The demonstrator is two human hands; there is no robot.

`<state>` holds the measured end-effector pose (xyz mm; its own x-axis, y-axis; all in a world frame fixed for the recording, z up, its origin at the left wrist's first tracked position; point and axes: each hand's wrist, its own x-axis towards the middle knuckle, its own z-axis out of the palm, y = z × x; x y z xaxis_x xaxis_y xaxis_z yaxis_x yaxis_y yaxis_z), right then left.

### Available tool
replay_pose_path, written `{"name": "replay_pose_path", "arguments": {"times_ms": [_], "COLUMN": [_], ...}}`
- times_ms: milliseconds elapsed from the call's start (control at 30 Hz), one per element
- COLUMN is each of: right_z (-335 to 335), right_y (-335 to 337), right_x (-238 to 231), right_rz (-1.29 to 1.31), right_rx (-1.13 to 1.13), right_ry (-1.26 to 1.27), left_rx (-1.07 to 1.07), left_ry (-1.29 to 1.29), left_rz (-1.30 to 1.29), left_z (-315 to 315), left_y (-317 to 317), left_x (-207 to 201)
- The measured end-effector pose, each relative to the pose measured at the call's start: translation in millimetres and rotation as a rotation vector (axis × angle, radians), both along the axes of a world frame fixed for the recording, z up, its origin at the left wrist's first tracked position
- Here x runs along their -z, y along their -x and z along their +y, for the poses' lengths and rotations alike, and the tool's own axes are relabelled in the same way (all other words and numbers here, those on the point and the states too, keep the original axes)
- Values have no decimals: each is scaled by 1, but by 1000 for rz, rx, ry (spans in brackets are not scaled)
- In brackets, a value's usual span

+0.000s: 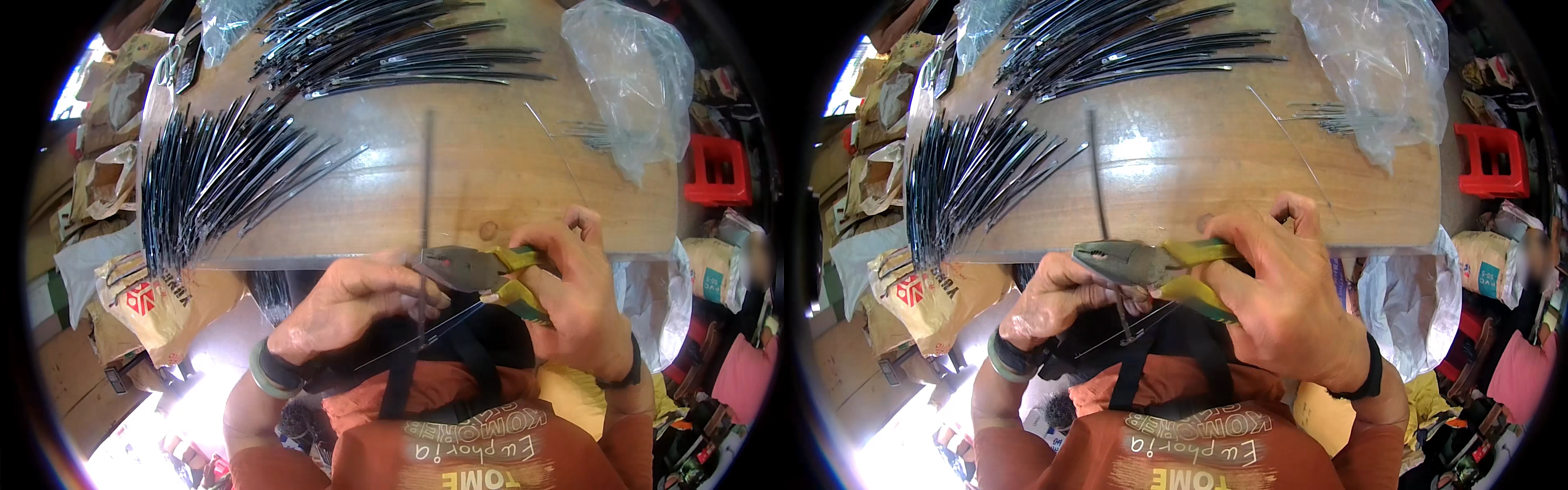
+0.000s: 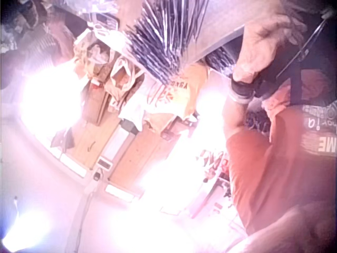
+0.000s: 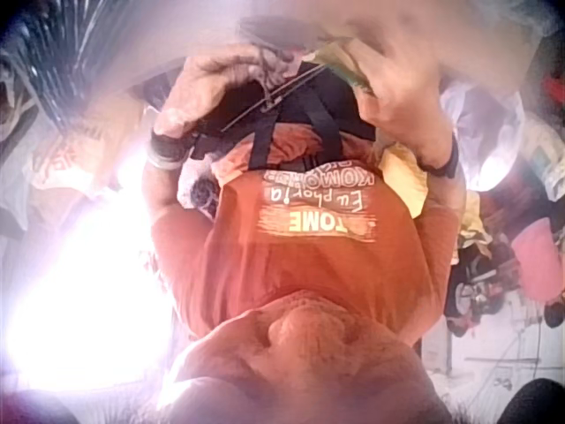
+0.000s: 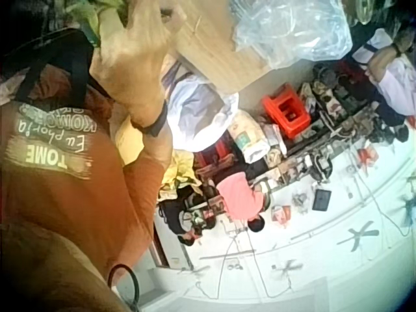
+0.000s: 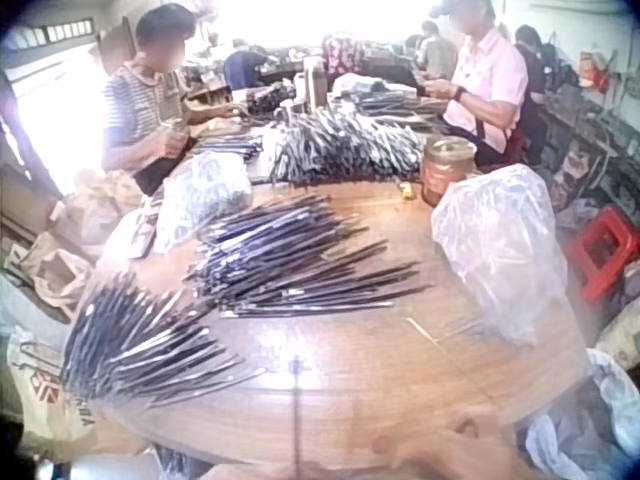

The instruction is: The person uses pliers to bend and join multiple thin metal rods together, picking them up from a pile and securing them into a branched structure.

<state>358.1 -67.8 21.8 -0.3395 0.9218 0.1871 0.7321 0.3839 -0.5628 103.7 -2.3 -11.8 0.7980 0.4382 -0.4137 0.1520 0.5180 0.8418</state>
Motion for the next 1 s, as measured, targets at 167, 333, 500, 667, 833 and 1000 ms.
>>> {"name": "replay_pose_path", "arguments": {"times_ms": [167,333,500,667,833,1000], "right_z": [-3,-2,2,-32,-44,-36], "right_y": [3,11,10,-8,-3,1], "right_x": [11,16,14,22,16,19], "right_rz": [34,76,-21,132,351,400], "right_rx": [-27,-77,-15,249,171,56], "right_ry": [-46,6,-96,38,446,500], "left_rx": [99,-70,-313,-471,-551,-569], "left_ry": [139,560,686,622,380,81], "left_rz": [138,110,28,-48,-135,-85], "left_z": [13,-11,-26,-34,-44,-49], "left_y": [-30,-35,-34,-29,-31,-31], "left_x": [-17,-1,2,1,-6,-4]}}
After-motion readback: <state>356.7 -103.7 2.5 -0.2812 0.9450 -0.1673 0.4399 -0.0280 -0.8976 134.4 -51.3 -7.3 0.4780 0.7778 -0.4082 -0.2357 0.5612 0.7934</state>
